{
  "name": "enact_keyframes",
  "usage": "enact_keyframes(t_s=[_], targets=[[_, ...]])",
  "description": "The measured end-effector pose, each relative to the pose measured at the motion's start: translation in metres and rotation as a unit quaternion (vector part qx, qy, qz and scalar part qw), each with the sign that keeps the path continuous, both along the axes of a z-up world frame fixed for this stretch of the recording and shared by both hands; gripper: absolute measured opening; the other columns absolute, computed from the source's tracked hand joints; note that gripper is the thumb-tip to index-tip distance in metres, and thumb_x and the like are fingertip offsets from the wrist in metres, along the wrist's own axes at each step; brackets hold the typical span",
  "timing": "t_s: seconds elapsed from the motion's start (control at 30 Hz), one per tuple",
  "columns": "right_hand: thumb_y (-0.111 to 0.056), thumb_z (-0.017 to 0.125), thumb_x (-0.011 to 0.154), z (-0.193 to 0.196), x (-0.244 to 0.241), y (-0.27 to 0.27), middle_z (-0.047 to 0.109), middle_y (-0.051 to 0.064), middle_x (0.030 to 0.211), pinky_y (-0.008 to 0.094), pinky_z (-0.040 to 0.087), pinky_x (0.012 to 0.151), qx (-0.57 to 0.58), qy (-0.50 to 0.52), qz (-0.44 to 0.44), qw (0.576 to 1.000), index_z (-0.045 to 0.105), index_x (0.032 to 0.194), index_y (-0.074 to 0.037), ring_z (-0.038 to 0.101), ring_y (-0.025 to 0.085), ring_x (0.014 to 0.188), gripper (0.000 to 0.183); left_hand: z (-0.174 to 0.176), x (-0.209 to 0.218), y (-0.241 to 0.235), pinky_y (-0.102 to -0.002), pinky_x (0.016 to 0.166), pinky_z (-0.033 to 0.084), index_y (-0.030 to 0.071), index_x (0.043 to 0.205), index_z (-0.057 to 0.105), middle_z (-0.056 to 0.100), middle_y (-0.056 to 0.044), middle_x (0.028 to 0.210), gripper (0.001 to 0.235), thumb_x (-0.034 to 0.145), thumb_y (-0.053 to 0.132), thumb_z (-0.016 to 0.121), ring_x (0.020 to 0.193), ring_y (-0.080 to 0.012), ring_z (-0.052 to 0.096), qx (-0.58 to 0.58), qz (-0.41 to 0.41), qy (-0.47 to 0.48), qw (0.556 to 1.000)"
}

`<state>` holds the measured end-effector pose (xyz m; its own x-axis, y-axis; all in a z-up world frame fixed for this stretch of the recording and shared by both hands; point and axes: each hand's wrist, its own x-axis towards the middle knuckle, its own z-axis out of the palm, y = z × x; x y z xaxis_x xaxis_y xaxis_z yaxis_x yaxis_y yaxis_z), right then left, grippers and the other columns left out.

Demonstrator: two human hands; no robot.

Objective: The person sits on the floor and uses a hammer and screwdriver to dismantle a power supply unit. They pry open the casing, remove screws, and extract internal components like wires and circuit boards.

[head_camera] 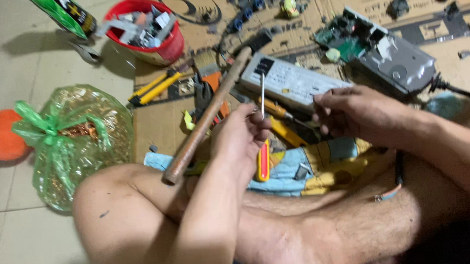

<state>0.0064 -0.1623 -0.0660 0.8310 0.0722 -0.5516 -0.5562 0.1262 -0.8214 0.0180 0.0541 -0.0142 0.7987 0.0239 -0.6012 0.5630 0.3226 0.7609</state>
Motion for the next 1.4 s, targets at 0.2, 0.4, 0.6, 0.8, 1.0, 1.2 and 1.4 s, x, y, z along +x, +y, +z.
enact_keyframes(t_s=[0.2,0.4,0.6,0.8,1.0,1.2,1.4], targets=[[-0.026,0.062,0.103,0.017,-0.005,0.007,0.065,0.015,0.086,0.035,0.053,0.062,-0.012,0.011,-0.033,0.999,0.061,0.096,0.000,0.069,0.028,0.072,0.027,0.017,0.029,0.066,-0.021,0.051,0.050,0.008,0.082,0.061,0.058,-0.003,0.064,0.006,0.084,0.013,0.062,0.055,-0.0149,0.062,-0.057,0.089,-0.039,0.994],[-0.020,0.060,0.104,-0.010,0.000,-0.004,0.067,0.015,0.087,0.034,0.046,0.060,0.025,0.003,-0.018,1.000,0.057,0.095,-0.006,0.062,0.027,0.067,0.017,-0.017,0.095,0.194,-0.023,0.058,0.063,-0.001,0.106,0.063,0.074,-0.015,0.084,0.029,0.105,0.008,0.035,0.071,-0.0174,0.074,-0.156,0.373,-0.068,0.912],[-0.018,0.060,0.103,0.002,-0.004,-0.001,0.069,0.018,0.093,0.036,0.047,0.064,0.005,0.008,-0.030,1.000,0.061,0.102,-0.003,0.062,0.029,0.071,0.015,0.012,0.051,0.184,-0.020,0.072,0.064,-0.001,0.117,0.061,0.073,-0.013,0.113,0.024,0.100,0.001,0.045,0.089,-0.0175,0.076,-0.014,0.403,-0.029,0.915],[-0.021,0.061,0.102,-0.001,-0.005,-0.003,0.068,0.014,0.090,0.034,0.045,0.062,0.001,-0.011,-0.016,1.000,0.060,0.096,-0.004,0.063,0.027,0.070,0.018,-0.024,0.052,0.192,-0.021,0.049,0.063,0.001,0.117,0.067,0.075,-0.018,0.099,0.029,0.089,-0.002,0.062,0.062,-0.0168,0.077,0.306,0.275,-0.198,0.890],[-0.019,0.059,0.102,0.012,-0.006,0.003,0.067,0.016,0.091,0.036,0.047,0.065,-0.002,0.011,-0.035,0.999,0.060,0.103,-0.003,0.062,0.029,0.072,0.015,0.024,0.035,0.163,-0.030,0.073,0.060,0.012,0.114,0.068,0.075,-0.006,0.111,0.022,0.098,0.003,0.057,0.082,-0.0188,0.075,0.504,0.020,-0.067,0.861],[-0.027,0.068,0.100,-0.003,0.000,0.003,0.067,0.017,0.084,0.039,0.055,0.064,-0.032,0.009,-0.057,0.998,0.067,0.095,0.000,0.072,0.032,0.069,0.027,-0.037,0.084,0.168,-0.037,0.103,0.051,0.035,0.116,0.073,0.076,0.012,0.105,0.032,0.089,0.034,0.057,0.106,-0.0159,0.070,0.610,-0.160,-0.100,0.770],[-0.025,0.066,0.100,0.024,-0.006,0.011,0.069,0.021,0.086,0.037,0.056,0.064,-0.030,0.036,-0.073,0.996,0.067,0.098,0.000,0.073,0.031,0.069,0.025,-0.059,0.099,0.136,-0.049,0.113,0.043,0.036,0.136,0.064,0.065,-0.006,0.138,0.044,0.098,0.027,0.044,0.134,-0.0312,0.055,0.615,-0.303,-0.099,0.721]])
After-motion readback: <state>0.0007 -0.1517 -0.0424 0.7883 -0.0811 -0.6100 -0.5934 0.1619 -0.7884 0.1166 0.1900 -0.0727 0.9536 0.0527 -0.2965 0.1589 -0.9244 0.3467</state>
